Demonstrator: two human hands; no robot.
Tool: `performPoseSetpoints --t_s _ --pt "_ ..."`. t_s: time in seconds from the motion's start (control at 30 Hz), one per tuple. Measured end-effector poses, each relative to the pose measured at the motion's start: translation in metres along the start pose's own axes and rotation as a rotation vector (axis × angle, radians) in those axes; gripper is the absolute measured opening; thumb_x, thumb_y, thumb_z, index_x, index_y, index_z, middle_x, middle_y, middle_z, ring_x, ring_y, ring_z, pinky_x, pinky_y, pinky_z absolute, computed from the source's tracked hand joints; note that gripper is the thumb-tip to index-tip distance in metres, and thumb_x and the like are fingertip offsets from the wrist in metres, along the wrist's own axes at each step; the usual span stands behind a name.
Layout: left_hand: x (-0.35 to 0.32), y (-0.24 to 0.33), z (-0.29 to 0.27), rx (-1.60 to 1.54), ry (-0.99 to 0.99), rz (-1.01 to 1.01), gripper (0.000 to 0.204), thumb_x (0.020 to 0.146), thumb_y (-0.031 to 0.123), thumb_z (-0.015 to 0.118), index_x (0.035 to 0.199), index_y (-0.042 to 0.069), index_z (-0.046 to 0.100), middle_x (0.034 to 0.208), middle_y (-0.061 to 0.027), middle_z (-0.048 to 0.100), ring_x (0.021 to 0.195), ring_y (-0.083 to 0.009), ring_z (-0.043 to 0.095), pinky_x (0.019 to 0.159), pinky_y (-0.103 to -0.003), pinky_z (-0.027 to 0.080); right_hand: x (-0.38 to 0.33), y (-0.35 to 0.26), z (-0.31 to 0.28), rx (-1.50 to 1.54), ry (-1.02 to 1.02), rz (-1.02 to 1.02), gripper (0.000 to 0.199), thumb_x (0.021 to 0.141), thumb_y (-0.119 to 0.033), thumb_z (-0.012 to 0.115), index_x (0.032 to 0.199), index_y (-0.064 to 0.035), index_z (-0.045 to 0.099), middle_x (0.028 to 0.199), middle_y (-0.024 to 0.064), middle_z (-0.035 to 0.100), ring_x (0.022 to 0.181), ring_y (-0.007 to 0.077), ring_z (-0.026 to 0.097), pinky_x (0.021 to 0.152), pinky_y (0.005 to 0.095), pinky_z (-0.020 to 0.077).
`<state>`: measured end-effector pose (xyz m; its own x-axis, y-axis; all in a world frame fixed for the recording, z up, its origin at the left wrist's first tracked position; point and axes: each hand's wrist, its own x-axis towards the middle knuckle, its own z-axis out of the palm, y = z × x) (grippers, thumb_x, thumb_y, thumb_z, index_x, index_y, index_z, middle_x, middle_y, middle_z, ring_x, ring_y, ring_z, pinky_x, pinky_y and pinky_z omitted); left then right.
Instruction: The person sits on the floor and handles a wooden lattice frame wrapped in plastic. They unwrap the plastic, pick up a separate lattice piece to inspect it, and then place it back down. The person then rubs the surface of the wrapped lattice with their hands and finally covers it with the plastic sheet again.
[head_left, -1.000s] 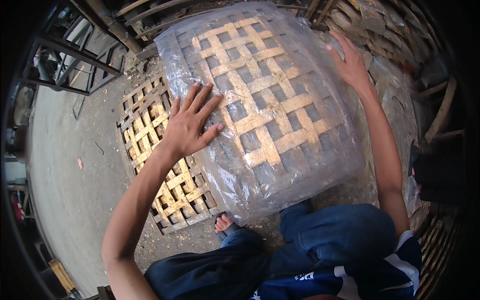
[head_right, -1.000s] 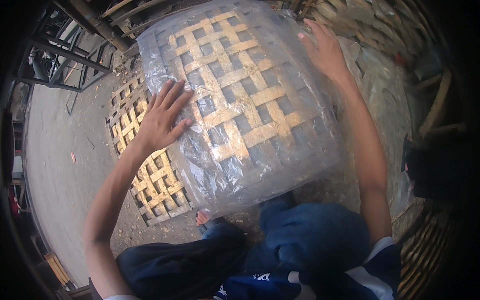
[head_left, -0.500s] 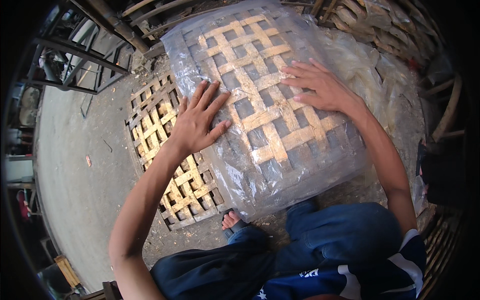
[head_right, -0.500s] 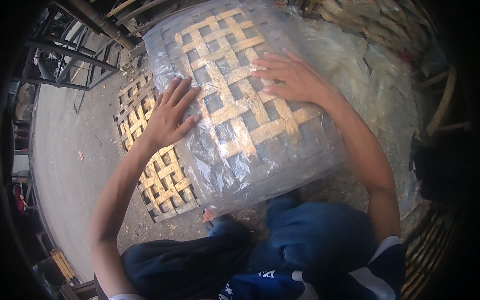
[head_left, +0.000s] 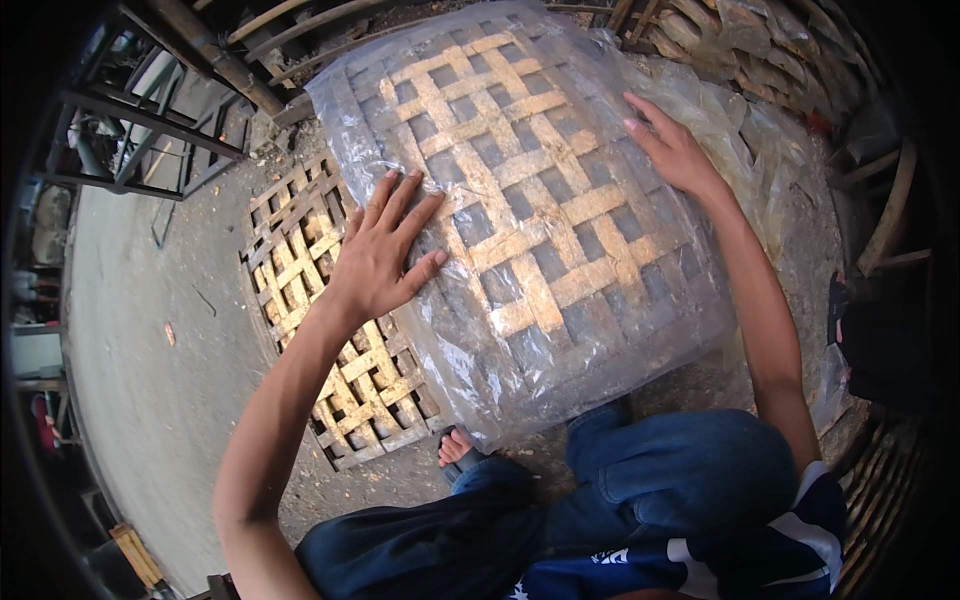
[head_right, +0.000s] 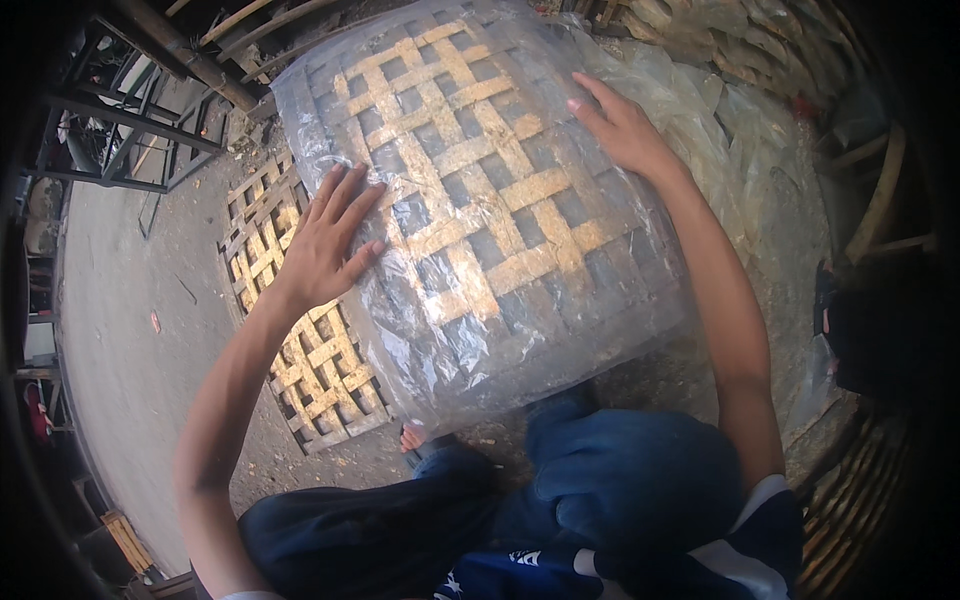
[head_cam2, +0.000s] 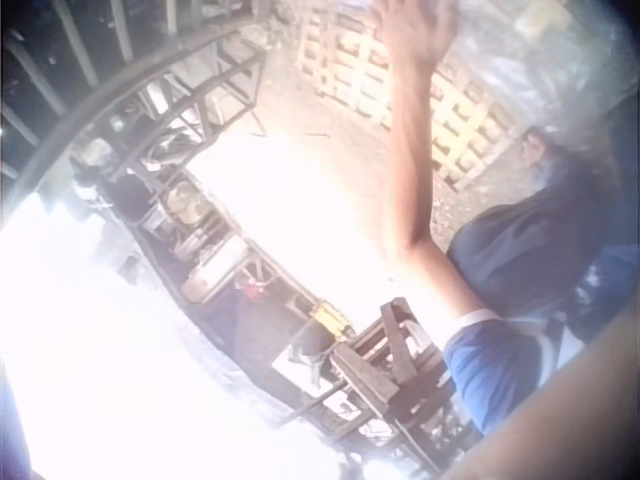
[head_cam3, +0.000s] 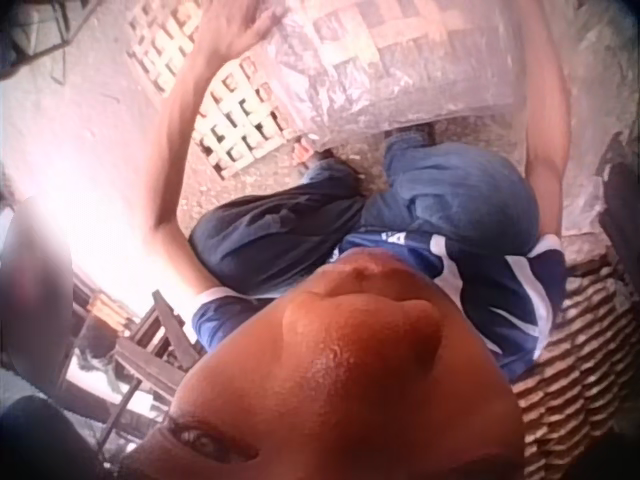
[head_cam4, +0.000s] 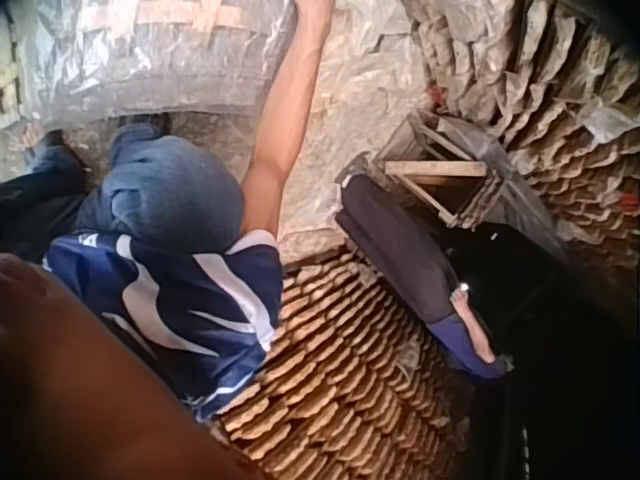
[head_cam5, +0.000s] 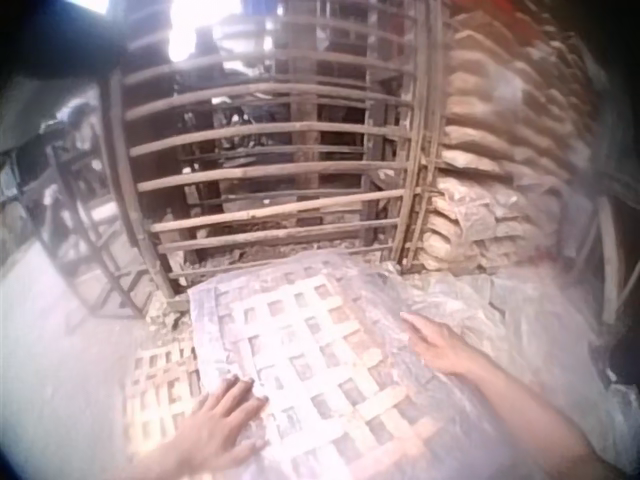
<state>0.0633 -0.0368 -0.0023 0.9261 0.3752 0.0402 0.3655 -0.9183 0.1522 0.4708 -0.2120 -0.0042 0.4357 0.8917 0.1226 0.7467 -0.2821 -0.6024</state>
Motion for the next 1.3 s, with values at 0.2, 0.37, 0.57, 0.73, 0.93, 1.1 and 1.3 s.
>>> performPoseSetpoints --t_s 0.2,0.37,0.57,0.73,0.93,1.1,1.3 --pt "0.001 0.001 -0.002 -0.02 -0.002 0.009 0.074 0.1 0.064 0.042 0.156 0.015 0.043 0.167 -0.0175 0.029 0.157 -0.04 0.017 0.126 -0.054 0.021 0.008 -0.001 0.006 0.03 -0.044 -0.017 0.059 0.105 -0.045 0.054 0.152 -0.0098 0.048 0.157 0.0203 0.047 0.147 0.0349 0.043 0.119 0.0414 0.0357" --pt "0.001 0.001 -0.003 -0.035 0.013 0.027 0.073 0.1 0.063 0.043 0.154 0.013 0.044 0.167 -0.0187 0.029 0.156 -0.0427 0.019 0.125 -0.054 0.022 0.006 0.035 0.01 0.358 -0.022 0.163 0.056 0.106 -0.042 0.053 0.152 -0.0103 0.05 0.157 0.0172 0.048 0.148 0.0293 0.042 0.119 0.0375 0.0328" --pt "0.003 0.0 -0.001 -0.045 0.02 0.033 0.073 0.1 0.062 0.044 0.155 0.013 0.044 0.167 -0.017 0.029 0.156 -0.0419 0.017 0.126 -0.054 0.022 0.001 0.049 0.002 0.319 0.032 0.333 0.053 0.105 -0.038 0.056 0.149 -0.0096 0.053 0.152 0.018 0.053 0.141 0.0289 0.049 0.116 0.038 0.0371" --pt "0.004 0.0 0.001 -0.013 0.026 0.04 0.076 0.1 0.066 0.043 0.156 0.013 0.043 0.167 -0.0163 0.029 0.157 -0.0408 0.016 0.126 -0.055 0.02 0.01 0.034 -0.02 0.124 0.243 0.185 0.051 0.101 -0.035 0.063 0.145 -0.0092 0.057 0.146 0.0205 0.058 0.136 0.0319 0.055 0.113 0.0397 0.0421" --pt "-0.002 -0.003 0.0 -0.014 0.013 0.021 0.076 0.1 0.065 0.041 0.156 0.014 0.043 0.167 -0.0168 0.028 0.157 -0.041 0.016 0.126 -0.055 0.02 0.003 -0.014 0.013 -0.198 -0.123 -0.371 0.069 0.102 -0.047 0.058 0.159 -0.0156 0.039 0.164 0.0204 0.035 0.153 0.0342 0.032 0.123 0.0403 0.0287" --pt "0.002 -0.003 0.001 0.016 0.004 0.017 0.077 0.099 0.069 0.039 0.158 0.019 0.04 0.168 -0.0138 0.027 0.158 -0.038 0.015 0.126 -0.057 0.022 0.018 0.047 -0.002 0.191 -0.074 0.297 0.08 0.104 -0.06 0.046 0.164 -0.0111 0.027 0.167 0.023 0.027 0.156 0.0344 0.025 0.125 0.0397 0.0243" --pt "-0.002 -0.006 0.006 0.047 -0.014 0.0 0.077 0.1 0.07 0.036 0.16 0.022 0.037 0.169 -0.011 0.025 0.158 -0.0366 0.015 0.125 -0.062 0.023 -0.001 0.033 -0.01 -0.068 0.107 0.121 0.069 0.104 -0.047 0.054 0.158 -0.0072 0.038 0.159 0.0221 0.044 0.149 0.0346 0.04 0.122 0.0402 0.0313"
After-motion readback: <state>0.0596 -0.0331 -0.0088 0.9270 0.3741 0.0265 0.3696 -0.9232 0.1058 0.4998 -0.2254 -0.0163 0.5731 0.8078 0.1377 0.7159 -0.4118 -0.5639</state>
